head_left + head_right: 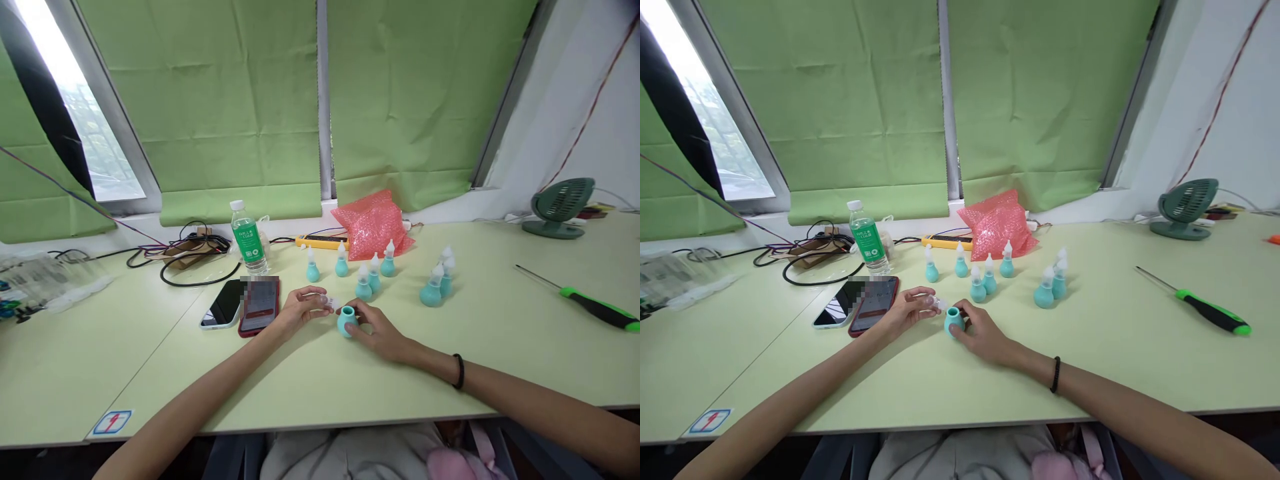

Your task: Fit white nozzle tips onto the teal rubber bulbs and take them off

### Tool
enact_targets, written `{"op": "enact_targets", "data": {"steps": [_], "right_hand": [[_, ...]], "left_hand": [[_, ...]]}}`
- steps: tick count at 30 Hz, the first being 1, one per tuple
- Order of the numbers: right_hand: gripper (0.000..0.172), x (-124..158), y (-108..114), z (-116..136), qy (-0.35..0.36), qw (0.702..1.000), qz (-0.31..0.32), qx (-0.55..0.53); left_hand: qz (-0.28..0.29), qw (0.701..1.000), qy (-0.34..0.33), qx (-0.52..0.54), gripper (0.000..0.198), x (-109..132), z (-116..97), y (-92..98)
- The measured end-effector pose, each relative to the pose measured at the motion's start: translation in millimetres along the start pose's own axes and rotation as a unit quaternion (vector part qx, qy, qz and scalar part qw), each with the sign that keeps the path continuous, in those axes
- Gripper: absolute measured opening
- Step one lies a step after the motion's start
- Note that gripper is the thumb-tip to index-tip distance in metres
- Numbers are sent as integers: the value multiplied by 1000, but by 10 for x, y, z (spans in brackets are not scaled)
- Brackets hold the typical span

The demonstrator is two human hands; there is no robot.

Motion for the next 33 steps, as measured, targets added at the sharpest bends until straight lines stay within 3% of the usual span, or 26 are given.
{"op": "enact_targets", "data": {"steps": [6,10,15,25,30,33], "right_hand": [[14,-30,95,56,27,995,-55,77],[4,-46,84,39,31,991,-43,120],[5,-37,95,35,40,987,-51,150],[9,-2,43,-29,70,954,-52,288],[9,-2,42,-39,86,926,-61,362],[9,-5,41,-35,87,935,-57,340]], "left_hand": [[10,1000,-6,-22,24,1,1,-27],[16,999,-7,-45,28,7,13,-48],[37,993,7,-115,37,38,31,-119],[113,956,-26,-269,29,84,-3,-249],[122,946,-42,-296,29,129,11,-302],[110,944,-77,-302,28,160,1,-336]]}}
Point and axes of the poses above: each hand's wrist, its own x-axis away from the middle knuckle, its own y-axis out of the back of the hand, z = x × y, the point moved 6 cm from there along -x, towards the middle knuckle, and after that the axes turned 2 degrees about -x, right-handed, at the moved point
